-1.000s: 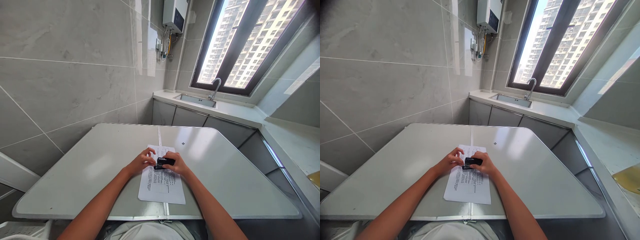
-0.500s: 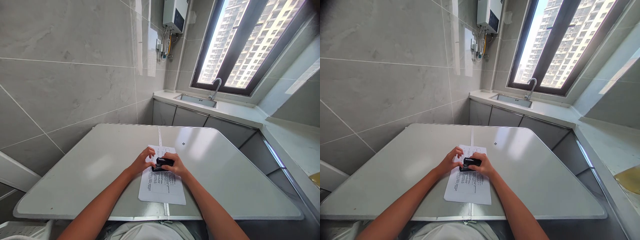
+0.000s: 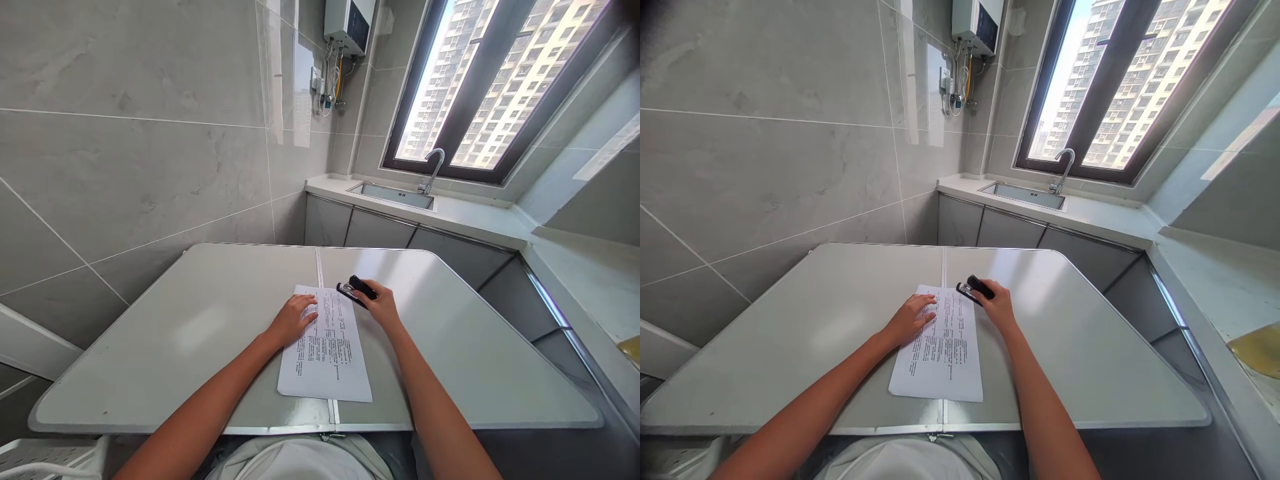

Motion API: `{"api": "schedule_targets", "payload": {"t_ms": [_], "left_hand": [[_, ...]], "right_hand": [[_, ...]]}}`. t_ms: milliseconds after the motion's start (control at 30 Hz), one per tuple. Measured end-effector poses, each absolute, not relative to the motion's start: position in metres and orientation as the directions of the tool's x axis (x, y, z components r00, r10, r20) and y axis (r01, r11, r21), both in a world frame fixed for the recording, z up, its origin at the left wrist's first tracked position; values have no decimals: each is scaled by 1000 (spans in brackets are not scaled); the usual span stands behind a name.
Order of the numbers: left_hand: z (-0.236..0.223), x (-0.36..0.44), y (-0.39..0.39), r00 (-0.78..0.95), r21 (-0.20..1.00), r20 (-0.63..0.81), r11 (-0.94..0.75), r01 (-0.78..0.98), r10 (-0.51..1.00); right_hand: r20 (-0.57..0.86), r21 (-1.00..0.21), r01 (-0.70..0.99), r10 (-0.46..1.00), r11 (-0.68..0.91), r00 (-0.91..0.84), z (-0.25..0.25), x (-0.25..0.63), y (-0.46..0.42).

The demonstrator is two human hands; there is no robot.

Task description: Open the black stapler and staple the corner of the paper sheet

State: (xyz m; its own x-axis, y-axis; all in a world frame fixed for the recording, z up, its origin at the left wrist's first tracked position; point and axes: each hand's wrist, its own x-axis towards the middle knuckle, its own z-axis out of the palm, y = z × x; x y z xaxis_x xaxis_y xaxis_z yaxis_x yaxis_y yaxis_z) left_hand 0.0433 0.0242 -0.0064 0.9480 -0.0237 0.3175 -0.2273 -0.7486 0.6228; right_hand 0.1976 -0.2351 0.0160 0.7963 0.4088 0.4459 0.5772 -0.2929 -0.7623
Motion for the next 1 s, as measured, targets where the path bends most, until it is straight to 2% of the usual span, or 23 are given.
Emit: {"api": "schedule_targets", "payload": {"t_ms": [67,133,200,367,567,733,1000], "left_hand": [[-17,47,17,961,540,269,-816,-205,-63],[-25,48,12,968,454,216,-864,-216,-129],[-30,47,9,970,408,173,-884,-230,-173],[-29,45,10,987,393,126,-908,-144,-102],[-17,44,9,997,304,57,-950,-66,-51],[-12,42,10,999,247,31,-969,-21,-13],[-14,49,39,980,223,9,-955,193,200]], "right_hand": [[453,-696,551,314,-460,834,9,212,-248],[422,-627,525,316,-575,850,3,222,-260],[375,-604,508,344,-614,861,0,227,-270],[227,-650,550,558,-524,799,8,225,-280],[71,-692,635,842,-344,534,29,210,-278],[24,-722,617,879,-314,475,36,208,-281],[-22,-736,609,910,-295,415,40,210,-294]]}}
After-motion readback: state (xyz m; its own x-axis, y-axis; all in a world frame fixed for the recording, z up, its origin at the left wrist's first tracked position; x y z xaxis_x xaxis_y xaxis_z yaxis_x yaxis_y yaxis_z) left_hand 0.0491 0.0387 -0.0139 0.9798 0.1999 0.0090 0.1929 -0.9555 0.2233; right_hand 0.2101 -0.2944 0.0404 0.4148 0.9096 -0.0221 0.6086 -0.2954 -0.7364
